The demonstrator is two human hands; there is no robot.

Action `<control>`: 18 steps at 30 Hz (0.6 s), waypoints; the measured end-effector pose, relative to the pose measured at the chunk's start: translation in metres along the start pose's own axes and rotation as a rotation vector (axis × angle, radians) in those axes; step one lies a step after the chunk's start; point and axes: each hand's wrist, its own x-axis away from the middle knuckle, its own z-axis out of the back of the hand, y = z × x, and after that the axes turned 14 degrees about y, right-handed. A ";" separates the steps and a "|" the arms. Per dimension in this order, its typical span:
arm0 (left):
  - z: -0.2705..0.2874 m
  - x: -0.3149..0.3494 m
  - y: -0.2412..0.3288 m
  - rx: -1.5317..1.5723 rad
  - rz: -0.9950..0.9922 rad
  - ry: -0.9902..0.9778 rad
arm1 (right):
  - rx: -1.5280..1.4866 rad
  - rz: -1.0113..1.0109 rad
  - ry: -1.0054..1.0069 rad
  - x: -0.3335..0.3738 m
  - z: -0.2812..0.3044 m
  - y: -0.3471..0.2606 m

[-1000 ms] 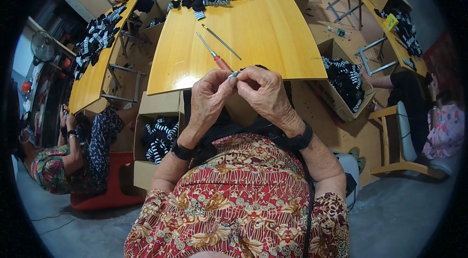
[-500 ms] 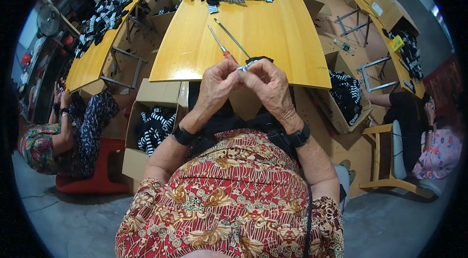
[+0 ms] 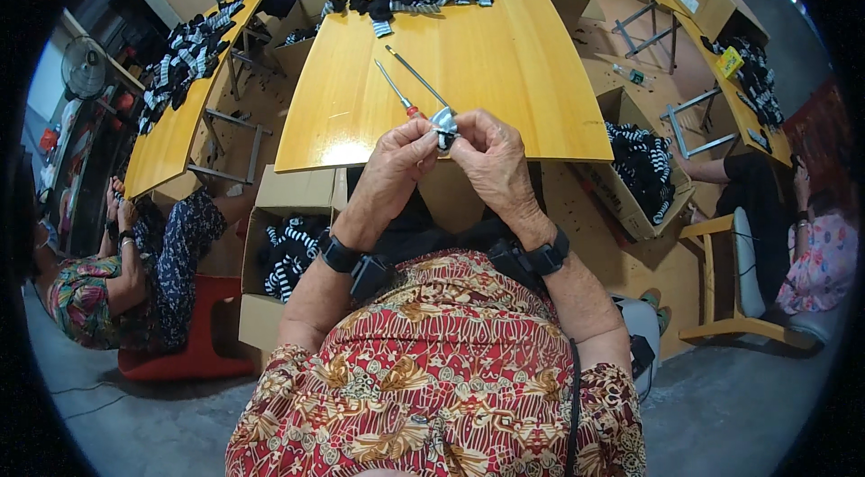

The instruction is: The person sits at a table and assembles small black and white striped fabric items. They use a red-handled screwdriver to push the fabric onto a cylindrical core, then roll and adjust the fabric by hand to secure it. The process is repeated for multiple items.

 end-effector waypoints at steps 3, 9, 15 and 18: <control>-0.006 0.008 0.005 -0.062 0.060 0.001 | -0.017 -0.083 -0.038 0.002 0.002 0.002; -0.016 0.009 0.009 -0.762 -0.743 0.262 | 0.126 0.152 -0.011 0.001 0.004 0.004; -0.027 0.005 0.018 -0.804 -0.895 0.286 | 0.283 0.466 0.001 -0.011 0.000 -0.025; -0.031 0.000 0.036 -0.932 -1.104 0.260 | 0.418 0.728 0.012 -0.019 -0.004 -0.045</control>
